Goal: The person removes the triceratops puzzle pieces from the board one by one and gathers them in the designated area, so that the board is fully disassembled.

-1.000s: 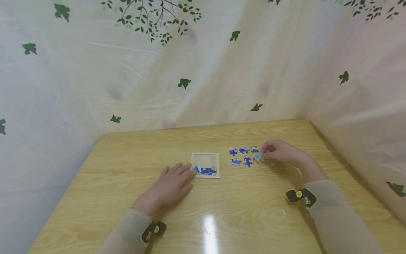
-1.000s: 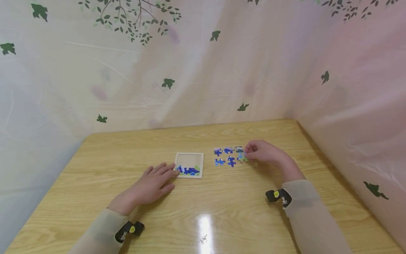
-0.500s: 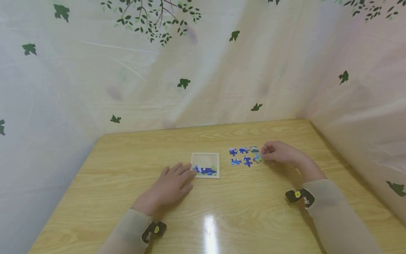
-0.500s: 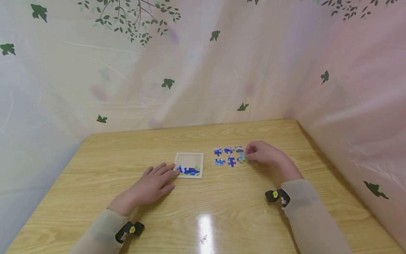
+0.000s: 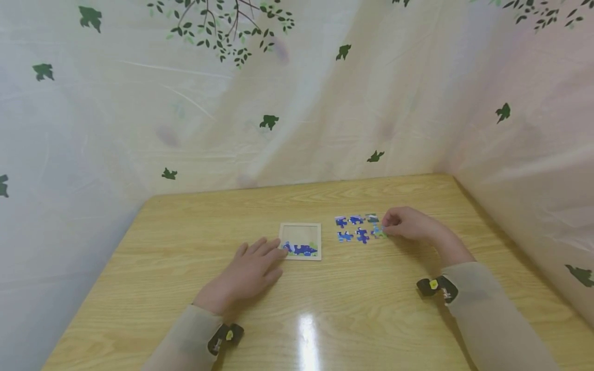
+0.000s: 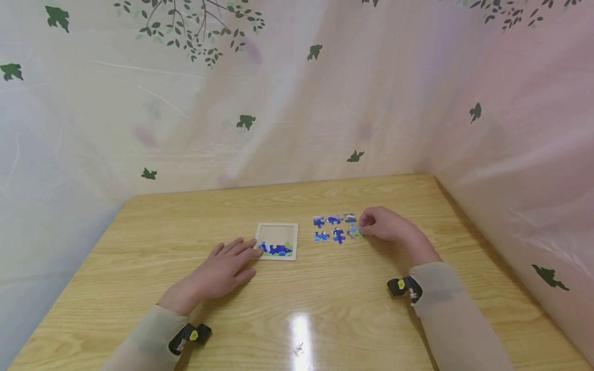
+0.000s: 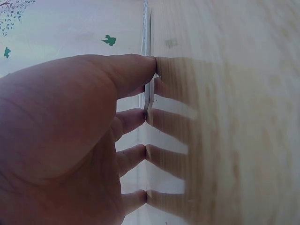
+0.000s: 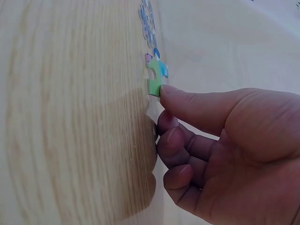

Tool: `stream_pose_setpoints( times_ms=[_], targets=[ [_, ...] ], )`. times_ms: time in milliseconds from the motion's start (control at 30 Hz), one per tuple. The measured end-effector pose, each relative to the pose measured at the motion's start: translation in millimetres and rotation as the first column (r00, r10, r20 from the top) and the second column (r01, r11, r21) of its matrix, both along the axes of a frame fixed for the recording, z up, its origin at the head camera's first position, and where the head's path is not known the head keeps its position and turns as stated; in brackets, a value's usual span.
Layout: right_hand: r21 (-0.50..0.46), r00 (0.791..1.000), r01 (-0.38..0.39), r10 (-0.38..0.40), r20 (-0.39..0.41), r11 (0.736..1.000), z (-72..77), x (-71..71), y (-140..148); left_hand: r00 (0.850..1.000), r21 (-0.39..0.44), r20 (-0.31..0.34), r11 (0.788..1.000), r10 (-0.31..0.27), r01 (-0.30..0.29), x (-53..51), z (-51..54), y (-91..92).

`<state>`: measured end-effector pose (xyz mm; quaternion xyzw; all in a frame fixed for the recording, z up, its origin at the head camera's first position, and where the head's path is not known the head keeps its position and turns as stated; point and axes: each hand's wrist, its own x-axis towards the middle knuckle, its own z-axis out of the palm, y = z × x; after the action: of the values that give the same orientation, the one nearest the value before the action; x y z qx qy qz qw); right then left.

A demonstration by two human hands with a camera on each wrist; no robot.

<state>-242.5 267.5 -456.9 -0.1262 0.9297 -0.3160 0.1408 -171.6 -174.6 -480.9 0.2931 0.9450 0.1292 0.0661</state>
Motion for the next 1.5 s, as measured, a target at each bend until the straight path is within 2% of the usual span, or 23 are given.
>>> stream_pose_setpoints(
  times_ms=[400, 633, 1233, 1333, 1500],
  targets=[
    [0.049, 1.000, -0.007, 0.008, -0.024, 0.999, -3.7, -1.7, -1.2, 1.000, -0.002, 0.008, 1.000, -0.001, 0.001, 0.1, 2.2, 0.4],
    [0.043, 0.999, -0.030, 0.032, -0.026, 0.999, -3.8, -1.9, -1.6, 1.000, 0.002, 0.011, 1.000, 0.002, -0.002, -0.1, 2.0, 0.4],
    [0.044, 0.999, -0.034, 0.035, -0.013, 0.998, -1.2, 0.3, -0.8, 1.000, 0.015, 0.013, 1.000, 0.008, -0.008, -1.3, 1.5, 1.1],
    [0.047, 1.000, -0.007, 0.008, -0.028, 0.999, -0.3, 0.7, -0.2, 1.000, 0.020, 0.015, 1.000, 0.012, -0.012, -1.0, 1.8, 1.2],
    [0.032, 0.995, 0.083, -0.081, -0.063, 0.996, 3.5, 0.7, -4.7, 1.000, 0.017, 0.012, 1.000, 0.014, -0.015, -1.2, 1.3, 1.2]
  ],
)
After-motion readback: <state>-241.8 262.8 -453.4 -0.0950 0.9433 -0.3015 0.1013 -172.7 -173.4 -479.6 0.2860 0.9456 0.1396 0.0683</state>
